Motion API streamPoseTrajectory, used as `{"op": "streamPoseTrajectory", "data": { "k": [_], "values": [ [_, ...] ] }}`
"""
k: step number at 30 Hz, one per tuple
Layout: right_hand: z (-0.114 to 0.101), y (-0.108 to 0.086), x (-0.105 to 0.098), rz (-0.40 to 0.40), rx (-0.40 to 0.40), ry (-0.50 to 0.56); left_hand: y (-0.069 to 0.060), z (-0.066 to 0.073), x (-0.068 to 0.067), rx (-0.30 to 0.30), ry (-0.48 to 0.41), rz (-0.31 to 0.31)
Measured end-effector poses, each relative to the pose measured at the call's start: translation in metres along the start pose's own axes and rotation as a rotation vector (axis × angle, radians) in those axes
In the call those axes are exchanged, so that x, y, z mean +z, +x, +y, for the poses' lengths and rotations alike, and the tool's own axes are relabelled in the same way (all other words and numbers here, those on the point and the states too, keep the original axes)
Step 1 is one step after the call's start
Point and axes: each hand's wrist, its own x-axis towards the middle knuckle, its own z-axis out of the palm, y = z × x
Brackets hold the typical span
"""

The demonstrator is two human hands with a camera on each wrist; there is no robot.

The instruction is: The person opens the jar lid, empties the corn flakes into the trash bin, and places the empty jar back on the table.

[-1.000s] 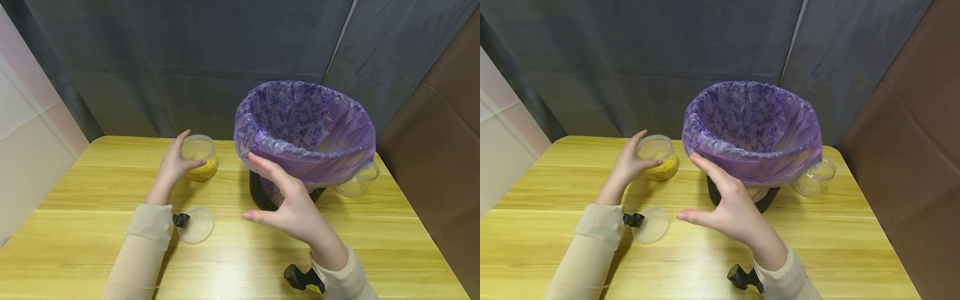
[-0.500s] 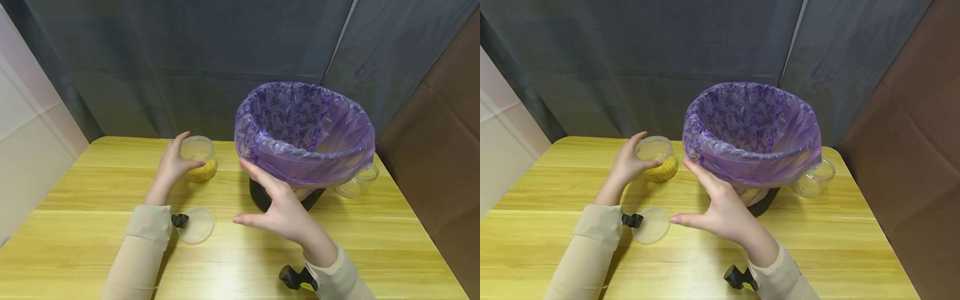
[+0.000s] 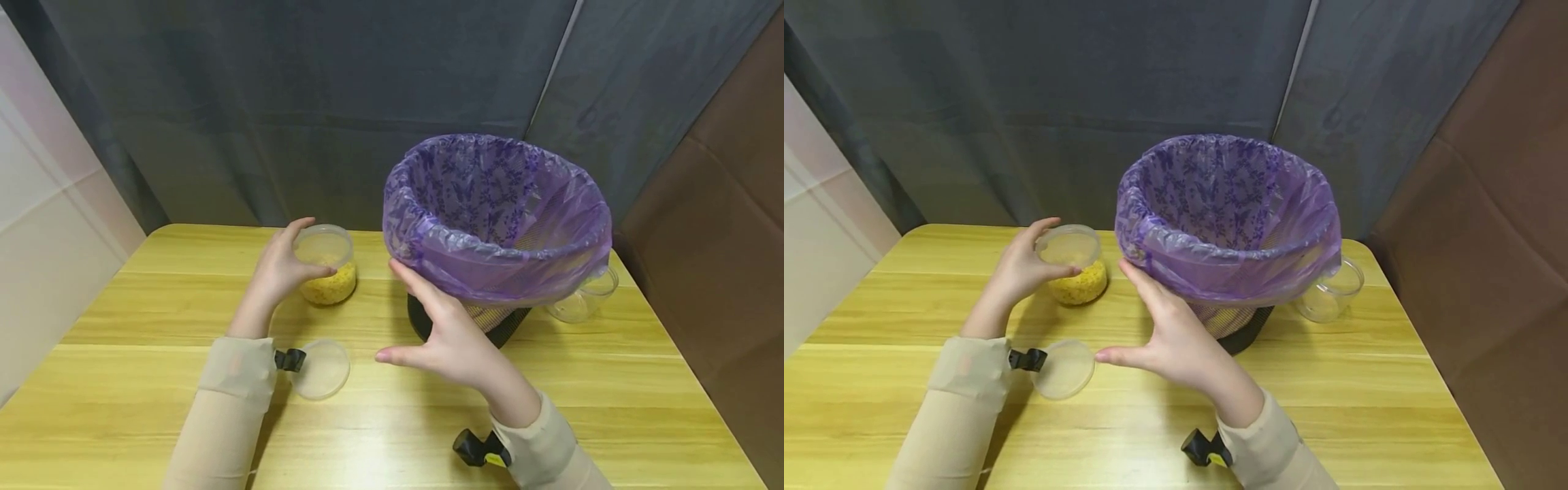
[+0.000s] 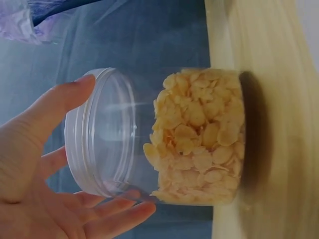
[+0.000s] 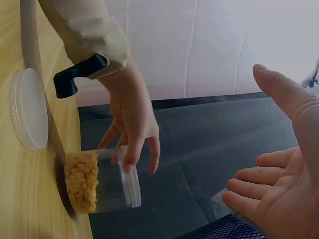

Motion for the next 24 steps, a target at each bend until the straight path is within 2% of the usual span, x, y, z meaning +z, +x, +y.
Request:
{"op": "streamPoseTrajectory", "data": {
  "k": [9, 19, 24],
  "values": [
    [0.004, 0.002, 0.004, -0.040, 0.110, 0.017, -0.007, 0.015, -0.007, 0.062, 0.024, -0.034],
    [0.012, 0.006, 0.013, -0.023, 0.124, 0.061, -0.017, 0.030, -0.016, 0.089, 0.005, -0.079],
    [0.016, 0.007, 0.018, -0.035, 0.162, 0.068, -0.020, 0.035, -0.020, 0.123, 0.008, -0.102]
  ]
}}
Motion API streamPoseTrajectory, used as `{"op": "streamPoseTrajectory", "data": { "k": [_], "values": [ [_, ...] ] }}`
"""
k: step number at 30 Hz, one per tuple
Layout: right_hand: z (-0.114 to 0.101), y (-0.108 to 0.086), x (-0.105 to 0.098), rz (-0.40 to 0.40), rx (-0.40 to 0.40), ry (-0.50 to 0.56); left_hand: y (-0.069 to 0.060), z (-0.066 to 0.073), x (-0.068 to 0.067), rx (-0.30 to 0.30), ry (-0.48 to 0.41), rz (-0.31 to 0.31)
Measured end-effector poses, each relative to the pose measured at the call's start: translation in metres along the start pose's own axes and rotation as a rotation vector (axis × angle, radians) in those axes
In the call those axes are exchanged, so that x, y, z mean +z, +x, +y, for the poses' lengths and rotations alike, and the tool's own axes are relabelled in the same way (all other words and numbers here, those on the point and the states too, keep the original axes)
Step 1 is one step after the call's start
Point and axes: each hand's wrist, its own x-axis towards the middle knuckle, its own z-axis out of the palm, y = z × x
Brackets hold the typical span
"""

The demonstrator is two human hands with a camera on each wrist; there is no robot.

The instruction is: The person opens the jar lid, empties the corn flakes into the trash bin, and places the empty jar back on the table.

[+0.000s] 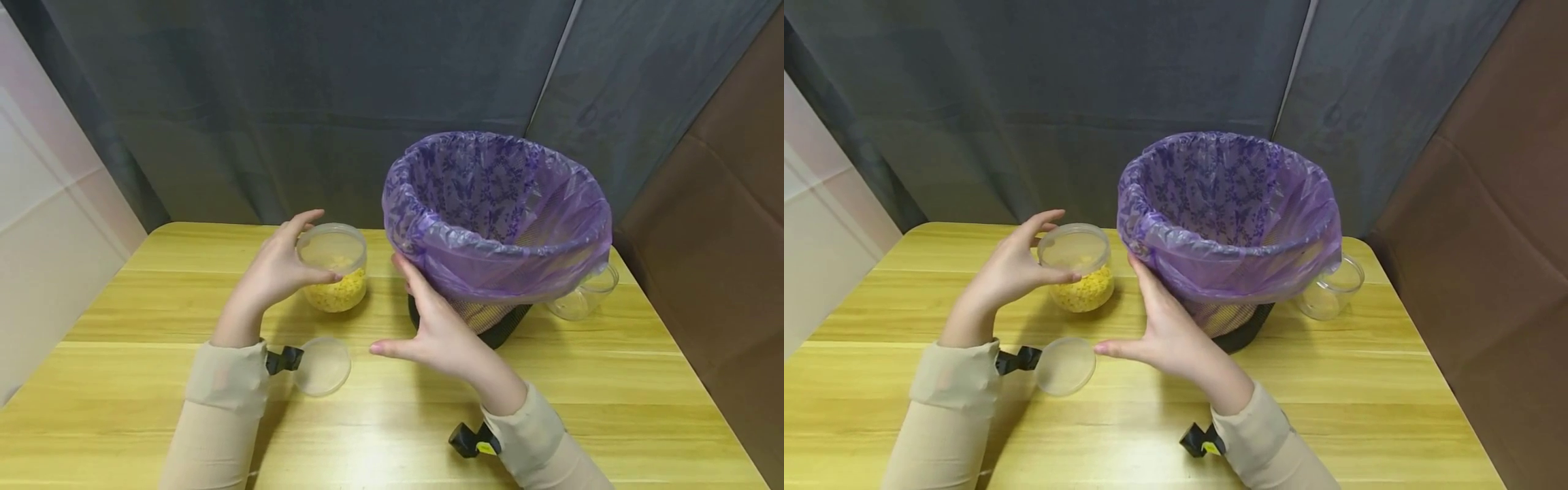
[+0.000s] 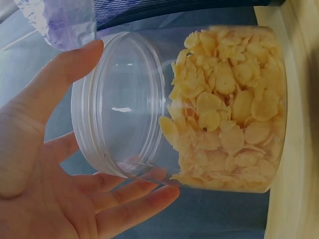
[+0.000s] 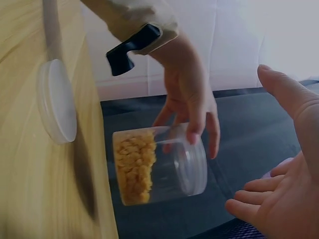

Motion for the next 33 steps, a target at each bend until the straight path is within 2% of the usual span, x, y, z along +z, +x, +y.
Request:
{"op": "streamPoseTrajectory", "data": {
  "k": [9, 16, 20, 24, 33],
  "values": [
    [0.008, 0.003, 0.006, -0.037, 0.065, 0.015, -0.006, 0.007, -0.006, 0.069, -0.019, -0.050],
    [0.015, 0.007, 0.012, -0.058, 0.076, 0.055, -0.012, 0.011, -0.011, 0.126, -0.018, -0.084],
    [0.018, 0.007, 0.015, -0.066, 0.074, 0.048, -0.016, 0.014, -0.011, 0.162, -0.060, -0.103],
    [0.023, 0.008, 0.018, -0.073, 0.059, 0.039, -0.020, 0.018, -0.012, 0.205, -0.113, -0.137],
    [0.030, 0.009, 0.022, -0.087, 0.065, 0.070, -0.027, 0.024, -0.017, 0.267, -0.150, -0.236]
  ]
}}
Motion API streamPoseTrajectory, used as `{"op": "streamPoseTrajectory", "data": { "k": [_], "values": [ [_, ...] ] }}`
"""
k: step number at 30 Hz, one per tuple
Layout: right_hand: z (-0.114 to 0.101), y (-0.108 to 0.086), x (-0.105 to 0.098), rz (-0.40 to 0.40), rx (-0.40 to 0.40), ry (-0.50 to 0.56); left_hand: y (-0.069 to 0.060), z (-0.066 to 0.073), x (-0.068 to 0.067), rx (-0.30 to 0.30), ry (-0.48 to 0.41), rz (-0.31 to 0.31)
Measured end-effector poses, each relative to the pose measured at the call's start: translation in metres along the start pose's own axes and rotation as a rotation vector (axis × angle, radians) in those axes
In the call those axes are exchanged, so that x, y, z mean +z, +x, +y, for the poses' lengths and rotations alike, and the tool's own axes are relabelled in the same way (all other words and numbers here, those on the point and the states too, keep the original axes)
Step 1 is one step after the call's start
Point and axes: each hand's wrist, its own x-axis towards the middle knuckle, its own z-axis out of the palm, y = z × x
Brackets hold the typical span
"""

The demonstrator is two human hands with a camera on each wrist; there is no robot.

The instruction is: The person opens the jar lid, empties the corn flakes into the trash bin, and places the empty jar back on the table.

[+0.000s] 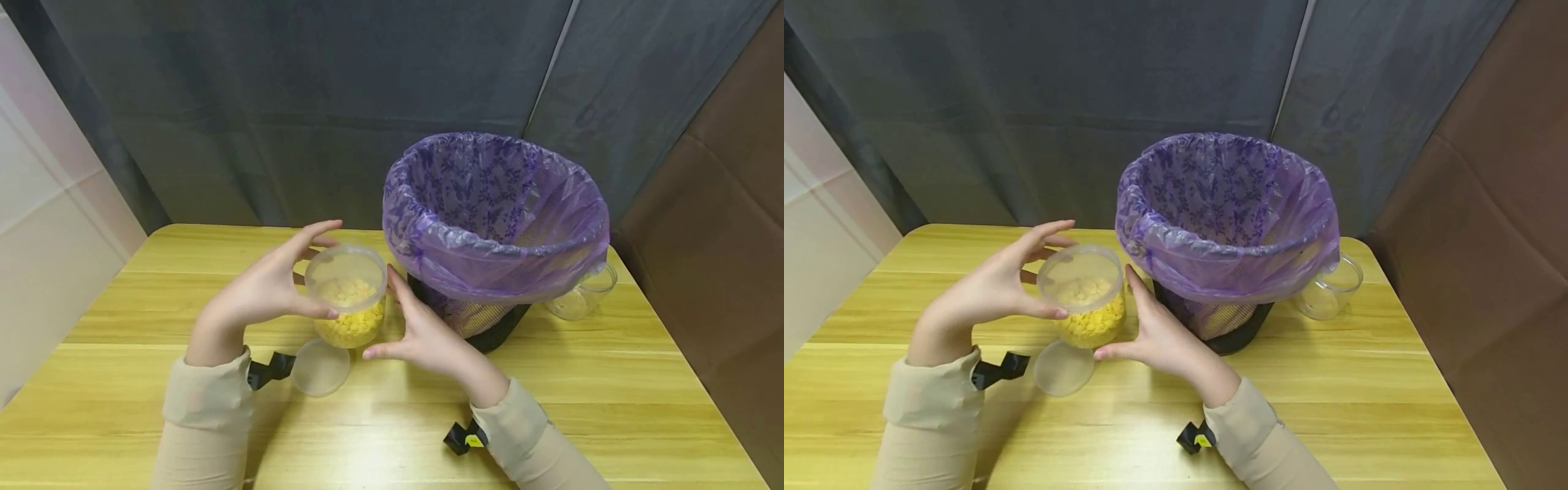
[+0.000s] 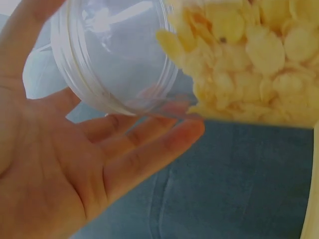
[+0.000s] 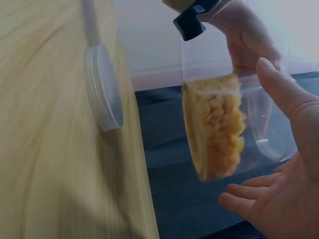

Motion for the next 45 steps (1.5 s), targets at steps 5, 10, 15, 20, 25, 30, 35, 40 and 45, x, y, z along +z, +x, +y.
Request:
{"op": "streamPoseTrajectory", "data": {
  "k": [5, 10, 15, 20, 25, 30, 35, 40, 45],
  "values": [
    [0.002, 0.001, 0.002, -0.011, -0.037, 0.036, -0.002, 0.004, 0.000, 0.022, -0.030, -0.039],
    [0.004, 0.000, 0.004, -0.015, -0.046, 0.033, -0.004, 0.007, 0.001, 0.053, -0.055, -0.073],
    [0.004, 0.000, 0.005, -0.018, -0.039, 0.045, -0.005, 0.010, 0.003, 0.077, -0.078, -0.103],
    [0.004, 0.000, 0.005, -0.011, -0.016, 0.052, -0.006, 0.014, 0.004, 0.099, -0.090, -0.117],
    [0.002, -0.001, 0.005, 0.004, -0.001, 0.044, -0.007, 0.016, 0.005, 0.124, -0.101, -0.123],
    [0.001, -0.004, 0.002, 0.012, -0.012, 0.031, -0.008, 0.020, 0.006, 0.154, -0.104, -0.122],
    [-0.002, -0.007, -0.002, 0.018, -0.018, 0.013, -0.010, 0.023, 0.009, 0.178, -0.103, -0.116],
    [-0.005, -0.010, -0.004, 0.017, -0.012, 0.002, -0.012, 0.027, 0.010, 0.180, -0.066, -0.108],
    [-0.005, -0.013, -0.005, 0.013, -0.024, -0.010, -0.015, 0.028, 0.013, 0.167, -0.030, -0.107]
  ]
}}
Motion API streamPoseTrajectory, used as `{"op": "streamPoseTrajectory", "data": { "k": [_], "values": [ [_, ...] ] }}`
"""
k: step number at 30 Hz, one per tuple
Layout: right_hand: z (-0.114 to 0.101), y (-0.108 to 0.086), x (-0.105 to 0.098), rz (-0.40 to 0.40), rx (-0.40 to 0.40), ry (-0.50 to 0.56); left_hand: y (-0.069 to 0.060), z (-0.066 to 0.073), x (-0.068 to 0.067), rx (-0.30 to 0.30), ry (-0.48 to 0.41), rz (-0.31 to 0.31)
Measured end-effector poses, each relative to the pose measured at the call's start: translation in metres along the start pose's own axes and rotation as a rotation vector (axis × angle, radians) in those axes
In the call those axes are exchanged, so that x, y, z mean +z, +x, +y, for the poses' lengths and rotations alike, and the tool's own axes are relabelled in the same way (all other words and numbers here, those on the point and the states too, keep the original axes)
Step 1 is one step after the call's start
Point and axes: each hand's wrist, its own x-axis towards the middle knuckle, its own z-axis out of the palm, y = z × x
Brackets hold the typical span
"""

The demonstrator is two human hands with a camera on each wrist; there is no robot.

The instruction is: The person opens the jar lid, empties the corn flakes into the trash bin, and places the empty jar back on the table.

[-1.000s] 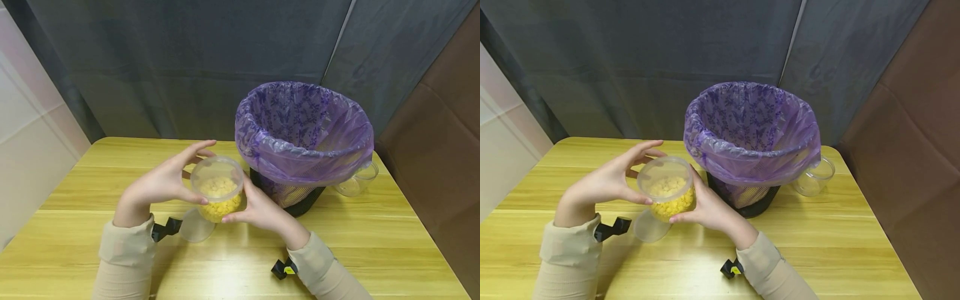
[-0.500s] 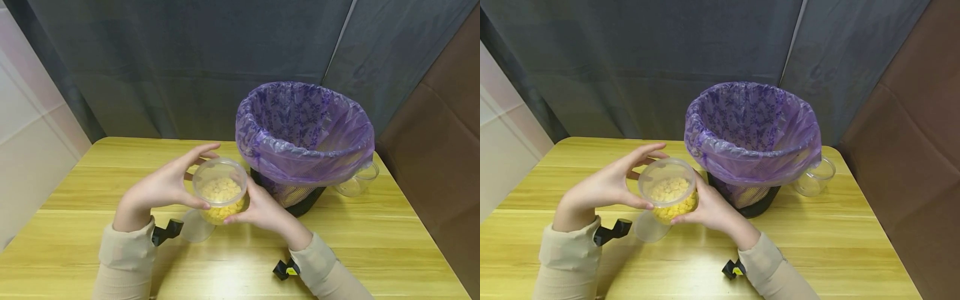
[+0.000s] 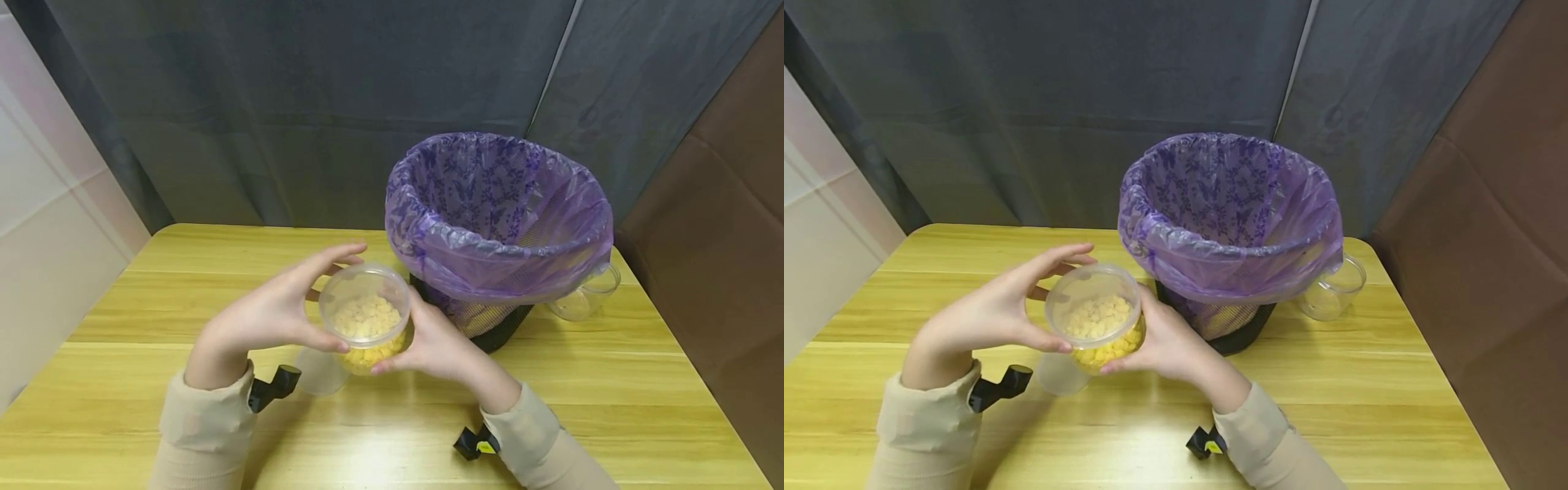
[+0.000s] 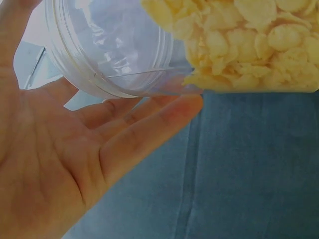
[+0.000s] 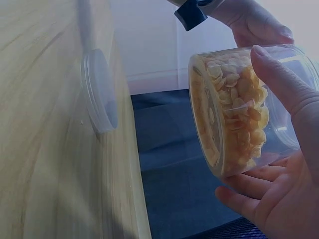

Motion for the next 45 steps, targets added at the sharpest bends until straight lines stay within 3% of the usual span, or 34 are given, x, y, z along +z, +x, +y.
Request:
{"op": "streamPoseTrajectory", "data": {
  "k": [14, 21, 31, 45],
  "values": [
    [0.008, -0.019, -0.002, -0.023, 0.038, -0.039, 0.000, -0.002, 0.022, 0.006, 0.045, -0.013],
    [0.010, -0.028, 0.000, -0.039, 0.061, -0.032, 0.000, -0.001, 0.032, 0.038, 0.077, -0.043],
    [0.019, -0.039, 0.005, -0.055, 0.079, -0.021, 0.000, 0.000, 0.044, -0.012, 0.173, -0.105],
    [0.035, -0.049, 0.009, -0.131, 0.060, 0.003, 0.001, -0.001, 0.058, -0.057, 0.226, -0.176]
  ]
}}
